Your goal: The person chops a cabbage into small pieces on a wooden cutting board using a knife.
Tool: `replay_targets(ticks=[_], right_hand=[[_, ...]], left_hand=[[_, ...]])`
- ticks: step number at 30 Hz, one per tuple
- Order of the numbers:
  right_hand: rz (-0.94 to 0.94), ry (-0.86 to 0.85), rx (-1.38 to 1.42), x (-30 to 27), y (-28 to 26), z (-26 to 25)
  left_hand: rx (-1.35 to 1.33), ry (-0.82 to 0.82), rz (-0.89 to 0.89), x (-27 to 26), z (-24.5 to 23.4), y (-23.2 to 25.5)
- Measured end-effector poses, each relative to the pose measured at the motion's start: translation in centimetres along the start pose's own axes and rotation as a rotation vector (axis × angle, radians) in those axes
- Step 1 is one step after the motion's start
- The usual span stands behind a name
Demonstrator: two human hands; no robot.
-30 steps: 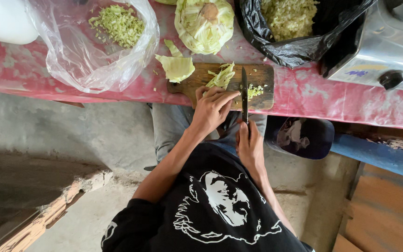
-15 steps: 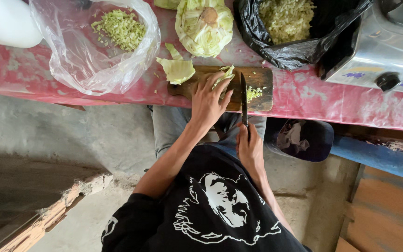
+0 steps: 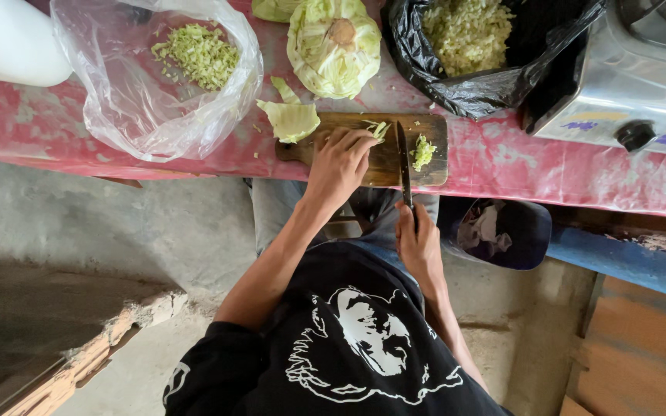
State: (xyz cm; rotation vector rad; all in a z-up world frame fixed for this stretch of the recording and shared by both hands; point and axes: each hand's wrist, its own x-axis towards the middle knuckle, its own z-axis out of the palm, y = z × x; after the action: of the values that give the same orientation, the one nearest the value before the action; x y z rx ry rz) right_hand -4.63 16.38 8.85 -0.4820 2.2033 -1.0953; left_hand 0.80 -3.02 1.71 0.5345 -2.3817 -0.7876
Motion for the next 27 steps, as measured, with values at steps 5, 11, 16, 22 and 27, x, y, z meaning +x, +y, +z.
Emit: replay_targets(ticks=[5, 11, 16, 22, 27], right_hand=[[0.094, 0.045, 0.06, 0.4, 0.4, -0.4], [0.091, 0.025, 0.114, 0.0, 0.3, -1.0], [0.031, -0.01, 0.087, 0.1, -0.1, -1.5], [-0.021, -0.023, 0.01, 0.6, -0.3, -2.2], [-0.16, -0.05, -0.168, 1.1, 0.2, -1.9]], left_hand=[[0.01, 0.024, 0.056, 1.1, -1.1, 0.7], [0.033, -0.138, 0.079, 1.7, 1.5, -0.5], [0.035, -0.214, 0.086, 1.8, 1.8, -0.5], [0.012, -0.118, 0.061, 1.3, -1.7, -0.2], [-0.049, -0.19, -0.006, 0.1, -1.9, -0.8]])
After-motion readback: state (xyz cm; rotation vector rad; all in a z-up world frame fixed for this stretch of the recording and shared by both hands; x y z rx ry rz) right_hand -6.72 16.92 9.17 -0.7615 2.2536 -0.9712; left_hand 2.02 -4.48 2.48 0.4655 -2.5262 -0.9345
